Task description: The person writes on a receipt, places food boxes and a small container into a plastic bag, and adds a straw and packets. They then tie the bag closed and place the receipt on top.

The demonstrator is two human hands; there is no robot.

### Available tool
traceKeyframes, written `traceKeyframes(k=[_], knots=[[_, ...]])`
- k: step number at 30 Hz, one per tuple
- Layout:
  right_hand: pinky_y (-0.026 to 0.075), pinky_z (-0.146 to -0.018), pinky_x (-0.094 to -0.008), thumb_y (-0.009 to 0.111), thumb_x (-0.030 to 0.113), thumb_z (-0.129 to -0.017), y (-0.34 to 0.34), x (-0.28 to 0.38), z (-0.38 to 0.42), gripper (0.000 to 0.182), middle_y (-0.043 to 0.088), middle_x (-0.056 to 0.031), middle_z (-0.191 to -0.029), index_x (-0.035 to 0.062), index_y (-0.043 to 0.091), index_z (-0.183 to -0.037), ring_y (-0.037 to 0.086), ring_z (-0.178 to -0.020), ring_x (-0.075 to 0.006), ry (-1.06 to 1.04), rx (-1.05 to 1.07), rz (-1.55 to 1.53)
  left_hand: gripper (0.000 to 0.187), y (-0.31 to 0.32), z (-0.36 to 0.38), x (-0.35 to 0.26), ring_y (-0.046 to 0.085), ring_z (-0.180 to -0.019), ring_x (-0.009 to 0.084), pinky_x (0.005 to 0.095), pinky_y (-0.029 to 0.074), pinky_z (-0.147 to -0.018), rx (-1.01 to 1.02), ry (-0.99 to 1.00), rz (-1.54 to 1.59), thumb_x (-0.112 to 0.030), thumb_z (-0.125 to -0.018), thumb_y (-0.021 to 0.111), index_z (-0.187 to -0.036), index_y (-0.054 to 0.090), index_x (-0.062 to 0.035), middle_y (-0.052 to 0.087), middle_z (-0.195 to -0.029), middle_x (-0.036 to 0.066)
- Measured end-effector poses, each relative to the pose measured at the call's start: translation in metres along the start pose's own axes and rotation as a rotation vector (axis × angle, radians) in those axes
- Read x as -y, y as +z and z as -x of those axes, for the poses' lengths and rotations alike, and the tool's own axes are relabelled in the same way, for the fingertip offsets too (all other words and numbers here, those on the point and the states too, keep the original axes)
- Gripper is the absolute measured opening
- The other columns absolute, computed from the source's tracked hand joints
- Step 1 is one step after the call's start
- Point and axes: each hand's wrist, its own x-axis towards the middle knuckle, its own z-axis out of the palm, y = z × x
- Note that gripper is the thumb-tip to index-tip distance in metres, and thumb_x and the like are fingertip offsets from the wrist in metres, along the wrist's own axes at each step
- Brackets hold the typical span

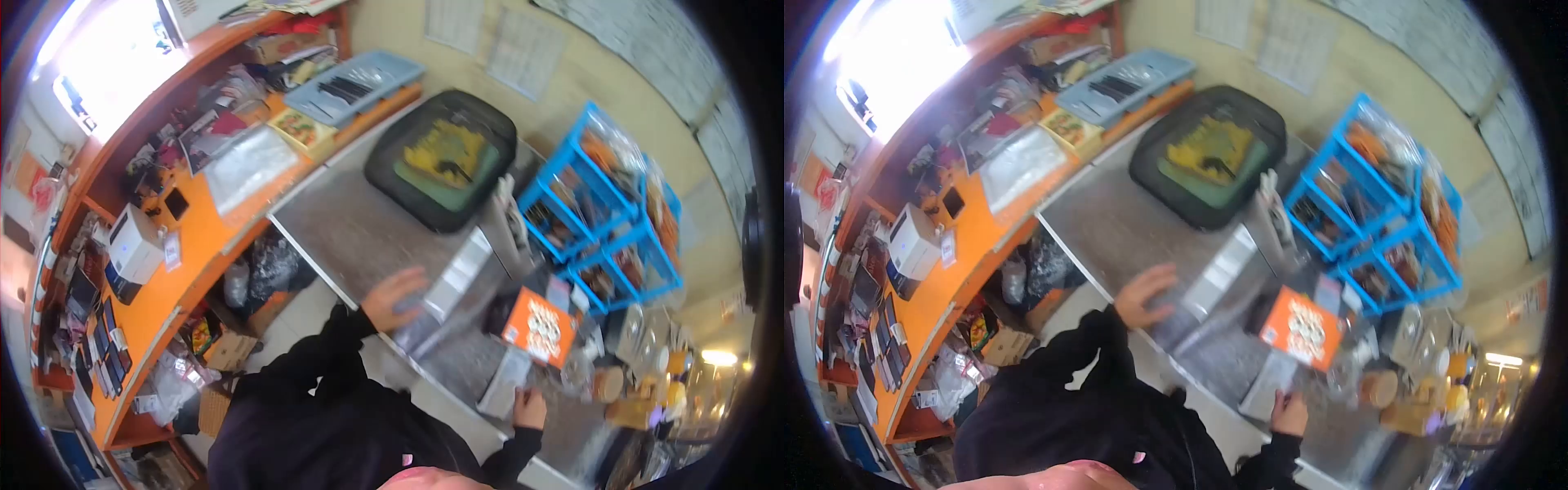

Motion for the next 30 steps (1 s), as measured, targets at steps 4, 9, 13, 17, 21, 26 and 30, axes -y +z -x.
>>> traceKeyframes(k=[4,9,13,17,21,26,30], knots=[[0.043,-0.049,-0.0376,0.063,0.022,-0.081,0.028,0.144,-0.016,0.02,0.058,-0.0151,-0.062,0.0035,0.055,-0.084,0.058,-0.054,-0.0302,-0.228,0.063,-0.327,0.038,-0.149,-0.042,0.103,0.048,-0.113,0.0311,0.0364,0.04,-0.094,-0.32,-0.232,-0.252,-0.015,-0.076,0.065,-0.112,0.055,-0.0046,0.049,-0.122,0.016],[0.048,-0.061,-0.0396,0.06,0.024,-0.082,0.117,0.325,-0.051,0.019,0.063,-0.0152,-0.079,0.007,0.057,-0.089,0.061,-0.071,-0.0337,-0.516,0.338,-0.413,0.03,-0.268,-0.087,0.288,0.057,-0.096,0.0312,0.0353,0.044,-0.086,-0.433,-0.45,-0.298,-0.02,-0.077,0.063,-0.101,0.06,-0.0021,0.06,-0.102,0.017],[0.048,-0.062,-0.0401,0.06,0.017,-0.08,0.189,0.405,-0.087,0.013,0.062,-0.0129,-0.075,0.0065,0.057,-0.087,0.06,-0.069,-0.0337,-0.812,0.232,-0.436,0.023,-0.314,-0.128,0.401,0.057,-0.089,0.0324,0.039,0.045,-0.081,-0.473,-0.45,-0.474,-0.019,-0.072,0.064,-0.091,0.065,-0.0055,0.06,-0.093,0.016],[0.047,-0.057,-0.0397,0.061,0.012,-0.078,0.234,0.42,-0.117,0.009,0.06,-0.0119,-0.07,0.0066,0.057,-0.084,0.059,-0.062,-0.0317,-0.879,0.029,-0.399,0.022,-0.317,-0.144,0.445,0.055,-0.089,0.0324,0.0422,0.043,-0.08,-0.221,-0.463,-0.883,-0.017,-0.069,0.064,-0.089,0.067,-0.0093,0.059,-0.093,0.014],[0.046,-0.052,-0.0396,0.062,0.01,-0.076,0.246,0.425,-0.121,0.011,0.059,-0.0126,-0.067,0.006,0.057,-0.084,0.058,-0.058,-0.0301,-0.82,-0.08,-0.398,0.025,-0.311,-0.153,0.501,0.054,-0.095,0.0311,0.0409,0.041,-0.085,-0.217,-0.505,-0.985,-0.026,-0.071,0.062,-0.089,0.066,-0.0098,0.061,-0.097,0.013],[0.046,-0.054,-0.0384,0.06,0.012,-0.077,0.264,0.408,-0.124,0.008,0.058,-0.0099,-0.07,0.0069,0.056,-0.082,0.057,-0.061,-0.0281,-0.826,-0.052,-0.398,0.046,-0.317,-0.193,0.516,0.058,-0.098,0.0313,0.0429,0.046,-0.083,0.349,-0.565,-1.09,-0.048,-0.08,0.048,-0.105,0.062,-0.0125,0.062,-0.105,0.014],[0.045,-0.055,-0.0387,0.058,0.011,-0.077,0.259,0.412,-0.117,0.011,0.053,-0.0095,-0.069,0.0062,0.05,-0.083,0.055,-0.061,-0.0286,-0.802,-0.144,-0.369,0.044,-0.335,-0.189,0.496,0.059,-0.096,0.0339,0.0462,0.046,-0.08,0.519,-0.368,-1.098,-0.049,-0.085,0.043,-0.107,0.058,-0.0144,0.061,-0.104,0.017]])
